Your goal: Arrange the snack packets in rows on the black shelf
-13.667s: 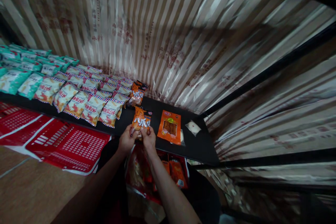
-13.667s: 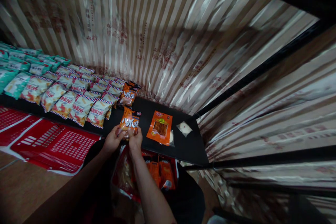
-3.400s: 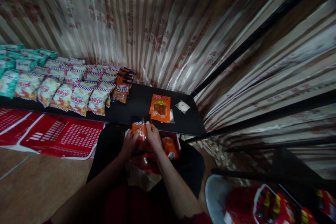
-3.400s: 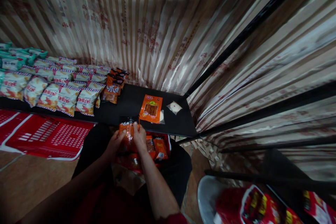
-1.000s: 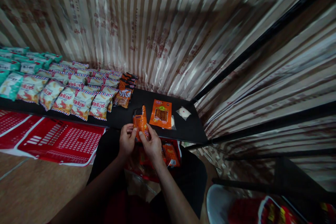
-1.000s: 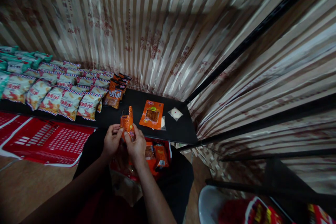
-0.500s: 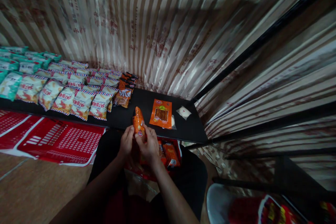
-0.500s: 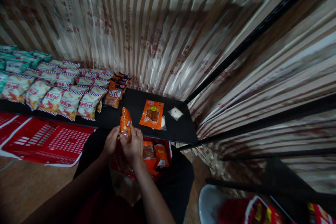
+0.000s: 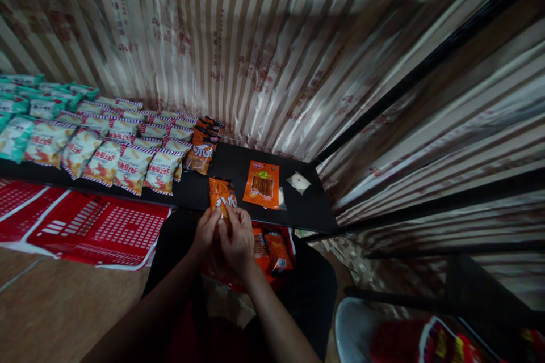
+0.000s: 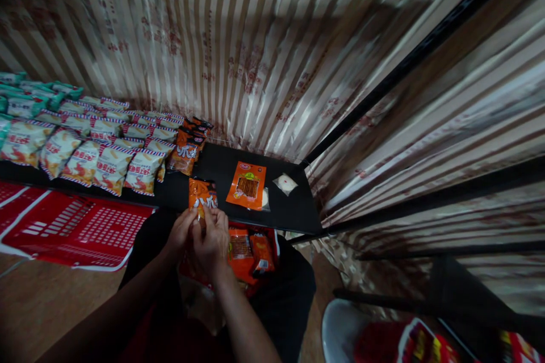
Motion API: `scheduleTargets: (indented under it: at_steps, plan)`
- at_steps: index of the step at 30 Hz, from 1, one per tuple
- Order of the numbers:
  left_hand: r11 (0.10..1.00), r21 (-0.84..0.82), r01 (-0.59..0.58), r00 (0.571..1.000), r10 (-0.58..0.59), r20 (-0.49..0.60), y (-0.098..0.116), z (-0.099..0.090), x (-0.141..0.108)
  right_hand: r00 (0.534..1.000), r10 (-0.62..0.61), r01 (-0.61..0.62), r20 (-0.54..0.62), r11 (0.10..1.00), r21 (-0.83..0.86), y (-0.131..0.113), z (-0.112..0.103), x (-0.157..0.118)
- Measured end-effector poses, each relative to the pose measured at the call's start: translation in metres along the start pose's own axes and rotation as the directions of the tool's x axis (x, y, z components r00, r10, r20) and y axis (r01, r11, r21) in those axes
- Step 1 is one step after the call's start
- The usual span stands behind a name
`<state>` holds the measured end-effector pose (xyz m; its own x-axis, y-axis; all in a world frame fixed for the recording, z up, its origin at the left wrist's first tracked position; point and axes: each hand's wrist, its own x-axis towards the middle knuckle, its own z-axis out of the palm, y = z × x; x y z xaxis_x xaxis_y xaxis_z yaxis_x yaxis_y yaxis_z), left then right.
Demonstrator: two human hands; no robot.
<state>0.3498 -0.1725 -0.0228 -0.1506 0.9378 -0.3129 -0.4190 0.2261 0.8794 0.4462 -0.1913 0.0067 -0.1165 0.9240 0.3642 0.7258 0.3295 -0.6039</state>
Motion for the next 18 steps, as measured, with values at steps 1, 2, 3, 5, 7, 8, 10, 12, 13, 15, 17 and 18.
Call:
scheduleTargets:
  at_steps: [1,2,3,5,7,8,10,12,13,15,17,18]
  plan:
    - [1.000,-0.009,0.013,1.000,-0.013,0.004,0.001,0.000,0.000,1.000,0.000,0.000,0.010,1.000,-0.003,0.000,0.000,0.000]
    - [1.000,-0.018,0.024,1.000,-0.023,0.010,0.002,0.000,-0.001,1.000,-0.002,0.002,0.023,1.000,-0.003,0.000,0.000,0.000]
    - [0.999,-0.028,0.033,0.999,-0.033,0.017,0.003,0.000,-0.001,0.999,-0.006,0.006,0.038,1.000,0.001,0.000,0.000,0.000]
    - [0.997,-0.049,0.057,0.998,-0.056,0.028,0.004,0.000,-0.002,0.998,-0.019,0.017,0.064,1.000,0.024,0.001,0.001,0.000]
    - [0.994,-0.074,0.084,0.996,-0.082,0.036,0.003,-0.002,-0.001,0.997,-0.025,0.020,0.073,0.998,0.063,0.003,0.002,0.001]
    - [0.991,-0.090,0.099,0.995,-0.095,0.042,0.002,-0.003,0.000,0.998,-0.017,0.010,0.068,0.996,0.090,0.004,0.002,0.001]
    - [0.983,-0.127,0.129,0.991,-0.122,0.063,0.000,-0.006,0.002,0.998,0.030,-0.037,0.046,0.988,0.151,0.009,0.002,0.003]
    - [0.975,-0.158,0.158,0.985,-0.144,0.094,-0.002,-0.008,0.003,0.993,0.115,-0.113,0.005,0.972,0.204,0.015,0.003,0.006]
    - [0.971,-0.163,0.173,0.982,-0.157,0.108,-0.002,-0.008,0.004,0.986,0.165,-0.157,-0.017,0.961,0.227,0.018,0.003,0.008]
    - [0.968,-0.153,0.197,0.976,-0.180,0.120,0.000,-0.008,0.003,0.961,0.273,-0.247,-0.055,0.927,0.281,0.027,0.004,0.011]
    - [0.967,-0.145,0.211,0.971,-0.190,0.141,0.002,-0.007,0.002,0.921,0.387,-0.343,-0.048,0.861,0.377,0.035,0.007,0.014]
    - [0.970,-0.139,0.200,0.973,-0.180,0.145,0.004,-0.007,0.001,0.897,0.442,-0.391,-0.015,0.808,0.441,0.038,0.008,0.015]
